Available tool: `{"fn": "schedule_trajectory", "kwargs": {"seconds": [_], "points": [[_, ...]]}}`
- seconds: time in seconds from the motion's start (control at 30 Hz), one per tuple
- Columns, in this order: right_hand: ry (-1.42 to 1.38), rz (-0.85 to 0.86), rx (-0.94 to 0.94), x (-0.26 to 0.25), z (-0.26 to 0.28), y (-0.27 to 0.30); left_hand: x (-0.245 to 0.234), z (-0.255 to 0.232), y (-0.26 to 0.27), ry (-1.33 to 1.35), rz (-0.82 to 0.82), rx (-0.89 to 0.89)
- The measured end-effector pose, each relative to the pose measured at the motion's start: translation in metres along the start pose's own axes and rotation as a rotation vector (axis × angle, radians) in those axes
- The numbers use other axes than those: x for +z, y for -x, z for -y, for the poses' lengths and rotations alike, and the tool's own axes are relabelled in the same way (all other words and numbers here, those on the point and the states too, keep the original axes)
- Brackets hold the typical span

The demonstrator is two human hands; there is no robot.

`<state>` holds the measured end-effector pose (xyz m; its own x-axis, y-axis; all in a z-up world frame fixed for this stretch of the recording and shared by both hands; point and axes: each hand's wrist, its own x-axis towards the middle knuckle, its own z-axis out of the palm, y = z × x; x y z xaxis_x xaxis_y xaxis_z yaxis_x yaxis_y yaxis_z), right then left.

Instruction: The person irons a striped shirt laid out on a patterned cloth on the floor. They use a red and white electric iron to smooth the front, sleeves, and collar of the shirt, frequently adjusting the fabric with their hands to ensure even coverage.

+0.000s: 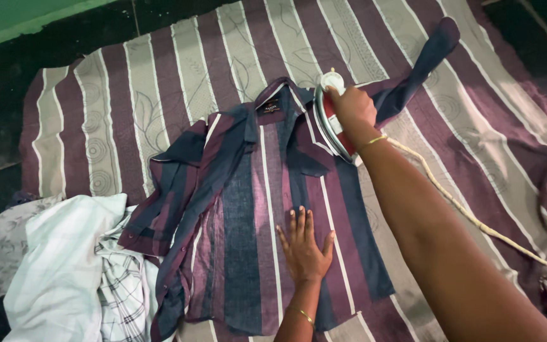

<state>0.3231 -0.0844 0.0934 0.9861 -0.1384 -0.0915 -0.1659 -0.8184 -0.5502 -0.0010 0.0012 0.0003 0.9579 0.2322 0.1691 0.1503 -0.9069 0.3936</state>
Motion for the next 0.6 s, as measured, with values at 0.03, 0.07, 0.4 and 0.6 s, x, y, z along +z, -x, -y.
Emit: {"fn": "schedule_trajectory", "kwargs": {"seconds": [0.03, 0.07, 0.4, 0.6], "points": [[0.002, 0.008, 0.015, -0.001, -0.002, 0.005, 0.000, 0.000, 0.000, -0.002, -0.002, 0.001], [0.004, 0.015, 0.029, -0.004, -0.005, 0.010, 0.001, -0.001, 0.000, 0.002, -0.008, 0.001], [0.026, 0.057, 0.054, -0.016, -0.047, 0.063, -0.005, -0.002, -0.003, 0.039, -0.008, -0.018], [0.051, 0.102, 0.047, -0.021, -0.084, 0.100, -0.002, 0.000, 0.000, 0.055, -0.027, -0.012]]}}
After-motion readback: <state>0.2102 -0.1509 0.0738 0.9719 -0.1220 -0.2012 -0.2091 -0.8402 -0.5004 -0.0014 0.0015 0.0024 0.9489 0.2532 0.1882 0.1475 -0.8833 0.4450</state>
